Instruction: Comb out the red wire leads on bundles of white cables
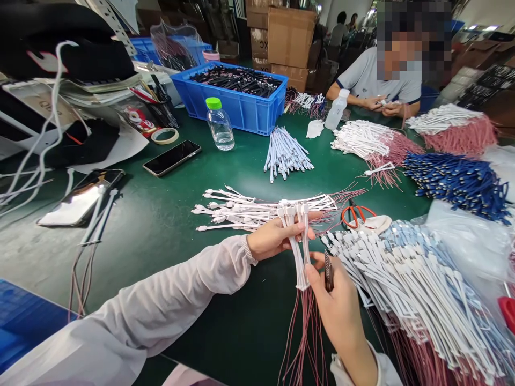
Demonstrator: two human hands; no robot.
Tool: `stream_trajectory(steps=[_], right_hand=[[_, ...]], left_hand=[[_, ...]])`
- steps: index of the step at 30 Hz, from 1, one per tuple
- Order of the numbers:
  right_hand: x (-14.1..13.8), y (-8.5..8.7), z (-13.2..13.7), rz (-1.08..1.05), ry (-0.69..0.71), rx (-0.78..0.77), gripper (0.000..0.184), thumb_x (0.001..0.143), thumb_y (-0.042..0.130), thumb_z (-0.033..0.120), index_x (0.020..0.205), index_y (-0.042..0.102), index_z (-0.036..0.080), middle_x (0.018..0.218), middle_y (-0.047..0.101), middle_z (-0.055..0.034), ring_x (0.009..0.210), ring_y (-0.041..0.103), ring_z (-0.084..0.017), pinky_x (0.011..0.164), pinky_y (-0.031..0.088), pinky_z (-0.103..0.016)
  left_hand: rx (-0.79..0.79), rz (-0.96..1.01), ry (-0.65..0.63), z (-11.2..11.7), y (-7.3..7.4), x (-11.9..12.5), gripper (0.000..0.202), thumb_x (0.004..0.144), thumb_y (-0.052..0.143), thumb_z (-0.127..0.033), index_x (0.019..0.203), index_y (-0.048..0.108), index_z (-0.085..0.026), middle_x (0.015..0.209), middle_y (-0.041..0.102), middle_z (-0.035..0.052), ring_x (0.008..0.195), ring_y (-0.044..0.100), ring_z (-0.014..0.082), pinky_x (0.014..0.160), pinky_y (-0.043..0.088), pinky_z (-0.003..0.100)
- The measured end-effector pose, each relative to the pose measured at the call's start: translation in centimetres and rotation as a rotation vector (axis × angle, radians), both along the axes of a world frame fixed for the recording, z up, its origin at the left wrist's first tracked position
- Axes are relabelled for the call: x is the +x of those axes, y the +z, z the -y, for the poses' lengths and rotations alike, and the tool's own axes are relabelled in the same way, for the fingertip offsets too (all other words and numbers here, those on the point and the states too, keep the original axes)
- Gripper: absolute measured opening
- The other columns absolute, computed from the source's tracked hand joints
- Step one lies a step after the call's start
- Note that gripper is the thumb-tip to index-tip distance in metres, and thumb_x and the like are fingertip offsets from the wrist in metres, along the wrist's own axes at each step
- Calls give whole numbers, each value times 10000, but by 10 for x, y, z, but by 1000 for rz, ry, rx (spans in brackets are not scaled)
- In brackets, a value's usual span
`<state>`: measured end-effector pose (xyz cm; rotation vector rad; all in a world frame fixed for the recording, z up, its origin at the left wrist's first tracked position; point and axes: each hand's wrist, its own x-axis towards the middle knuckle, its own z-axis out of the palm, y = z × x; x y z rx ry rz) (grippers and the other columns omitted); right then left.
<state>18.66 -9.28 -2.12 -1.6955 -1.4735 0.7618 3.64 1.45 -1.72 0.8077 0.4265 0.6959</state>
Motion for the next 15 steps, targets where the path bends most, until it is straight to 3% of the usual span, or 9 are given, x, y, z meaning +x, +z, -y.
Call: stream_trajectory(steps=[2, 4, 7, 9, 11, 13, 15], right_hand=[[-6, 2, 2, 270, -19, 217, 354, 801, 643, 500, 953, 583, 186, 760, 525, -18, 559, 479, -135, 545, 423, -260], [-10, 2, 4, 436, 18, 339, 310, 816, 644, 470, 918, 572, 186, 764, 546, -25, 576, 494, -142, 565, 416, -263], [-6, 2, 2, 435, 39, 295, 206, 886, 574, 390, 831, 576, 192, 681, 553, -10, 564, 490, -141, 565, 388, -264], [3, 3, -1, 236, 31, 103, 239, 886, 567, 406, 768, 556, 199, 623, 516, 9, 529, 453, -129, 520, 361, -255], [9, 4, -4, -98, 19, -120, 299, 849, 607, 453, 718, 503, 205, 584, 446, 35, 480, 377, -102, 439, 298, -229], [12, 5, -5, -431, -12, -269, 367, 793, 674, 466, 684, 441, 205, 571, 382, 58, 448, 294, -72, 387, 213, -201], [9, 5, -6, -637, -33, -345, 422, 740, 737, 449, 660, 407, 197, 557, 346, 73, 432, 236, -49, 372, 156, -183]], left_hand=[[-40, -42, 87, 6, 2, 6, 602, 720, 699, -395, 1254, 555, -158, 786, 571, 23, 614, 359, 69, 497, 237, 196], [-88, -81, 138, 12, 5, 11, 609, 720, 699, -394, 1258, 539, -158, 788, 550, 12, 640, 396, 72, 533, 283, 199], [-124, -96, 101, 14, 10, 11, 704, 632, 784, -366, 1254, 517, -173, 810, 541, 1, 700, 455, 85, 620, 346, 224], [-76, -85, -18, 9, 11, 6, 738, 532, 849, -315, 1191, 550, -172, 815, 554, 0, 719, 472, 94, 640, 345, 236], [-8, -97, -121, 1, 9, 1, 629, 491, 867, -297, 1049, 617, -149, 806, 564, 7, 705, 465, 91, 604, 309, 232], [12, -108, -132, -4, 5, -2, 463, 527, 846, -343, 885, 649, -126, 775, 554, 9, 672, 442, 81, 571, 279, 230], [-11, -103, -71, -5, 2, -2, 393, 580, 804, -414, 789, 651, -119, 693, 505, -9, 627, 417, 72, 561, 278, 227]])
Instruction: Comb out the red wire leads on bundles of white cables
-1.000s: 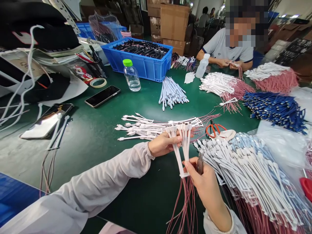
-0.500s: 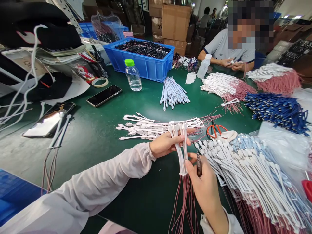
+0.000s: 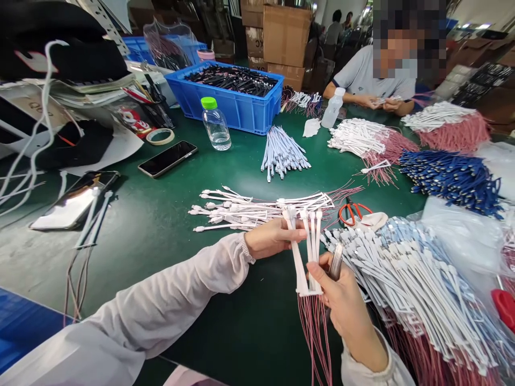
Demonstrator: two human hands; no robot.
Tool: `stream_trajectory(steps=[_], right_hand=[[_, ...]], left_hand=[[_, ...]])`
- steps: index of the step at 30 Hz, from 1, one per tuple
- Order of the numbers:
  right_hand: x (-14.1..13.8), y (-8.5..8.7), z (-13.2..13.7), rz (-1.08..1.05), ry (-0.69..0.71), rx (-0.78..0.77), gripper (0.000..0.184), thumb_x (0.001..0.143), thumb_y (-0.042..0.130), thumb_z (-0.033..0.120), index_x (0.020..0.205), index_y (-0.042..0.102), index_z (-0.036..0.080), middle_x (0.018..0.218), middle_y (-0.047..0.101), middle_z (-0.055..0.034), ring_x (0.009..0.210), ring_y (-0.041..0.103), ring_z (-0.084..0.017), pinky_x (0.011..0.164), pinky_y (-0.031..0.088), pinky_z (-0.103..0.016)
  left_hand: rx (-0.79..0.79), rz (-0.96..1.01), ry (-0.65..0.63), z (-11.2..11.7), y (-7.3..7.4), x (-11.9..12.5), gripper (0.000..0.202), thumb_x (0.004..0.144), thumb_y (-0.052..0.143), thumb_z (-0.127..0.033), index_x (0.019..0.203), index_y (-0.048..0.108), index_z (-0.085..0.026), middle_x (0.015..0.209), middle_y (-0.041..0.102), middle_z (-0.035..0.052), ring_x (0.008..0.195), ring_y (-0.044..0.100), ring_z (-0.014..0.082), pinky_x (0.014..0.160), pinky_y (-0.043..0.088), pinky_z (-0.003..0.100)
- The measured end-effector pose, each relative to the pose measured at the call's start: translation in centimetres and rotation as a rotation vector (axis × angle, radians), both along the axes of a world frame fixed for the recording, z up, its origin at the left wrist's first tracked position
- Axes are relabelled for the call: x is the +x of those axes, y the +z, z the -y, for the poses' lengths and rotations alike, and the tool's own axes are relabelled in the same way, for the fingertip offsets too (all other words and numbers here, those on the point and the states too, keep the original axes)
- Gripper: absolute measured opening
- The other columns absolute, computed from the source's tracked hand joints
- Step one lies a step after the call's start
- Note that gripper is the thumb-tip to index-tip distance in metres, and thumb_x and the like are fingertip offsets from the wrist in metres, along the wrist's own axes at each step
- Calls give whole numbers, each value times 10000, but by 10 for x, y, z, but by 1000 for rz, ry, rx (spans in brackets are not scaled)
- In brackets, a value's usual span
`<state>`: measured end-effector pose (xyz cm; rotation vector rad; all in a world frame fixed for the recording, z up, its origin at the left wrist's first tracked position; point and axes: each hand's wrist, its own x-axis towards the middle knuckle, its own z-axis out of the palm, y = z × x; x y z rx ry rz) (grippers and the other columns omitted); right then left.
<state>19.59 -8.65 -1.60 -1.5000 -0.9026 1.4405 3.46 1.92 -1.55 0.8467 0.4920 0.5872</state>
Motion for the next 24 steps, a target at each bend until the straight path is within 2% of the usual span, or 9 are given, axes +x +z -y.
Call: stream_trajectory(steps=[4, 6, 12, 17, 24], right_hand=[[-8, -4, -1, -114, -16, -56, 438, 700, 782, 430, 642, 424, 185, 487, 290, 96, 407, 189, -30, 366, 138, -159], [-10, -5, -1, -128, -40, -79, 440, 694, 790, 428, 643, 426, 185, 469, 275, 103, 399, 187, -26, 365, 143, -150], [-11, -2, 0, -156, -75, -80, 435, 682, 804, 414, 660, 437, 181, 514, 330, 94, 399, 221, -16, 362, 158, -137], [-13, -5, 0, -172, -79, -62, 428, 703, 791, 404, 657, 427, 183, 488, 305, 100, 392, 213, -19, 363, 159, -137], [-11, -7, -1, -165, -98, -64, 419, 697, 794, 404, 676, 438, 183, 528, 359, 92, 391, 228, -13, 357, 149, -136]], left_hand=[[33, -10, 108, 6, -4, 5, 411, 622, 757, -471, 822, 671, -123, 588, 423, -41, 535, 343, 54, 500, 221, 220], [51, -46, 162, 8, -5, 8, 423, 616, 760, -464, 852, 675, -123, 598, 447, -38, 524, 343, 49, 487, 197, 219], [81, -125, 342, 11, -7, 11, 382, 591, 772, -433, 781, 673, -116, 656, 543, -12, 546, 412, 56, 491, 268, 213], [108, -123, 369, 10, -6, 11, 374, 572, 783, -435, 715, 651, -116, 632, 550, -9, 519, 417, 57, 459, 271, 210], [92, -87, 313, 7, -11, 10, 394, 561, 793, -434, 739, 670, -105, 667, 569, 11, 548, 443, 64, 466, 285, 200]])
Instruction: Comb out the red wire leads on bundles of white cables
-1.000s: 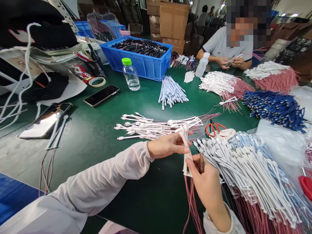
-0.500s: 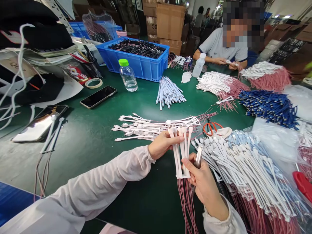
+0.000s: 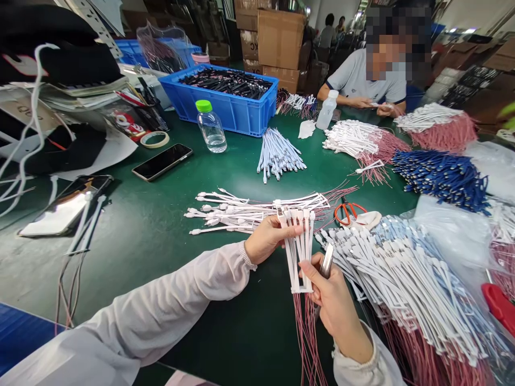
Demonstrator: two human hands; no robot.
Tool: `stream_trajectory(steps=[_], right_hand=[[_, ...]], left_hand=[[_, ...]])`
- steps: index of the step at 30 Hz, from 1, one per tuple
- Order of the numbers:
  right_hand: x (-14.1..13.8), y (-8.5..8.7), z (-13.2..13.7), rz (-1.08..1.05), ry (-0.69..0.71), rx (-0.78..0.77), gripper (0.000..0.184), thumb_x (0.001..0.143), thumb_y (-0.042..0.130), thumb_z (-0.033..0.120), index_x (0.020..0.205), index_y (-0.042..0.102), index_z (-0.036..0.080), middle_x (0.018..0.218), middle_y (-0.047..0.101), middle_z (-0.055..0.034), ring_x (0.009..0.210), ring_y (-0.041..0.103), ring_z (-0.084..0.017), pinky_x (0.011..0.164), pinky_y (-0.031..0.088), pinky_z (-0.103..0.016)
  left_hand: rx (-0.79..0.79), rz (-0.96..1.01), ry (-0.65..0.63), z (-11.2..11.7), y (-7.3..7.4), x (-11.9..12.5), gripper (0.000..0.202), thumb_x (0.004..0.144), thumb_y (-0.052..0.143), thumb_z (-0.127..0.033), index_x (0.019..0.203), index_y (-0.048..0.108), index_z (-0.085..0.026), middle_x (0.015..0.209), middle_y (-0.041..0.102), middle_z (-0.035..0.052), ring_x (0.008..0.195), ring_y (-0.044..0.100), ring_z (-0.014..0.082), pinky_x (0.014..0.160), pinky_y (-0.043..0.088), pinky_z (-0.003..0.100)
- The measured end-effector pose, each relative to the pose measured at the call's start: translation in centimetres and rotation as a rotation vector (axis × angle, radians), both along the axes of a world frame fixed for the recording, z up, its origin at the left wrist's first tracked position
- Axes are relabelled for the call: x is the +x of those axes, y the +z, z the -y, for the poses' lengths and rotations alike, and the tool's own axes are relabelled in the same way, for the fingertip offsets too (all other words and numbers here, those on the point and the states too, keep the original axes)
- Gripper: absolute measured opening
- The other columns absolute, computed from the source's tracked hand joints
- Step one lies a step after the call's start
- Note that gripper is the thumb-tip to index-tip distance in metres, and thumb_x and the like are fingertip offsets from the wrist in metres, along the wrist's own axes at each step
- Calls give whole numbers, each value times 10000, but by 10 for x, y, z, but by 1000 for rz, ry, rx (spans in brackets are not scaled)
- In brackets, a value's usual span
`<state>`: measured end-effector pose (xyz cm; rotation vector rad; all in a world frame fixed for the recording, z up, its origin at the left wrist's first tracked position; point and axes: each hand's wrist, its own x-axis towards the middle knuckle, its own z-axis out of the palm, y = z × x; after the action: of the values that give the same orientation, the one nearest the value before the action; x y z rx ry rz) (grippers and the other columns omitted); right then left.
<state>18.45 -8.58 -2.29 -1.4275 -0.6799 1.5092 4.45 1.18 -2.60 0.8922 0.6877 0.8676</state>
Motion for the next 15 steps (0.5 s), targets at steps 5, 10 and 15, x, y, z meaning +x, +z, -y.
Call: stream_trajectory(steps=[5, 10, 15], right_hand=[[0, 1, 0, -23, 20, 1, 404, 722, 777, 386, 673, 432, 182, 538, 358, 88, 399, 227, -14, 361, 144, -141], [0, 1, 2, -7, 52, 22, 393, 734, 770, 375, 670, 432, 183, 518, 335, 93, 403, 218, -22, 363, 155, -149], [-3, 1, 4, 34, 86, 39, 403, 755, 749, 398, 668, 417, 187, 504, 331, 97, 411, 203, -29, 368, 161, -153]], left_hand=[[-13, 31, -19, 0, 0, 0, 407, 597, 763, -466, 778, 688, -109, 668, 582, 13, 531, 435, 62, 473, 283, 211], [36, 24, 48, 0, 6, -3, 509, 607, 766, -422, 1042, 673, -173, 747, 609, -7, 553, 446, 62, 456, 267, 203], [38, -60, 163, -3, 12, -6, 393, 633, 738, -439, 906, 702, -158, 637, 569, -25, 502, 398, 53, 446, 246, 210]])
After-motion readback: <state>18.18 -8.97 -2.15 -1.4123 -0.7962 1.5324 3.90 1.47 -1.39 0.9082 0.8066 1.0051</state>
